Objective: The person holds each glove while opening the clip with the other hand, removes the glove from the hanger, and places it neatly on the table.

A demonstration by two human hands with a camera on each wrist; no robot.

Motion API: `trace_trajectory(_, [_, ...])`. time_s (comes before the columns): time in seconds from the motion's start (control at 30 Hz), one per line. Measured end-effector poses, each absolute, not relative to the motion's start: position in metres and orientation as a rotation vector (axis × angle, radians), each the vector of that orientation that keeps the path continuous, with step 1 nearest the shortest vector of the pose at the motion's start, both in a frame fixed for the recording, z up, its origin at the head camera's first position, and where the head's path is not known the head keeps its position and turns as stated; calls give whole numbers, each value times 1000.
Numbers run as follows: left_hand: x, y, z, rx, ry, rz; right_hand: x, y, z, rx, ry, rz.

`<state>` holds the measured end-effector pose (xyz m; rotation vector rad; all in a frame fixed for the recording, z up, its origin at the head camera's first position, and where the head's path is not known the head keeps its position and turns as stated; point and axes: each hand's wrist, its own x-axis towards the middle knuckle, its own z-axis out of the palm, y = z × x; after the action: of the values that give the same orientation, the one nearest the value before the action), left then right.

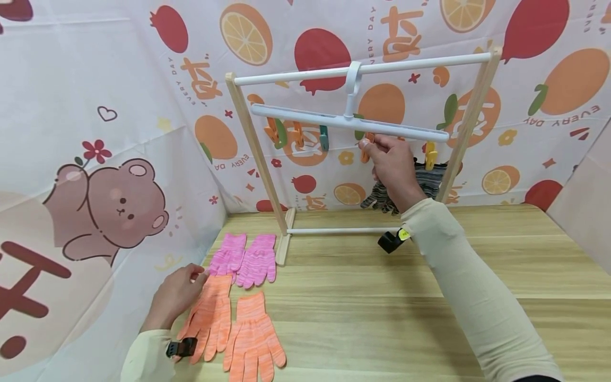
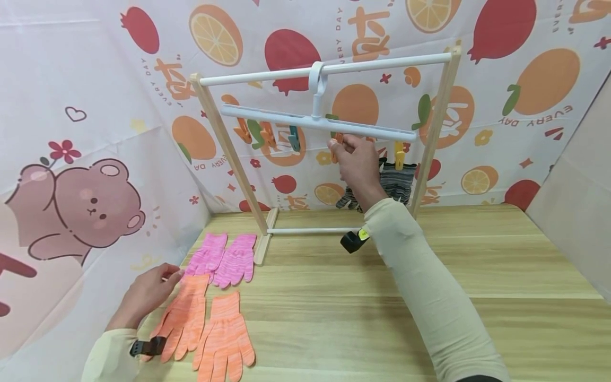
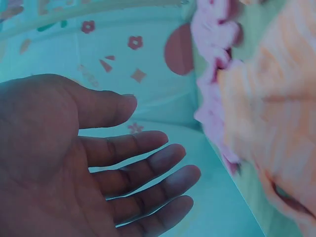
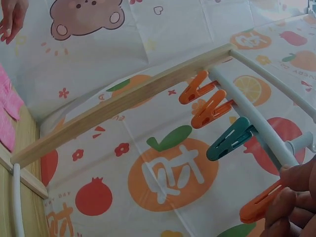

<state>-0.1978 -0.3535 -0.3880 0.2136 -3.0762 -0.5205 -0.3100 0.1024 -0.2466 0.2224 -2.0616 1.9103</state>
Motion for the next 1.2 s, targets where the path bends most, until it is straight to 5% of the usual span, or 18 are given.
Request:
trace_trajectory(0.57, [-198,-273,-356,-185,-2906,-926,-306,100,-249,370,-2037,1962])
trace_trajectory(1.2, [-258,-157,-355,-502,-2803,-1187,-304,106,-251,298,-2085,1868])
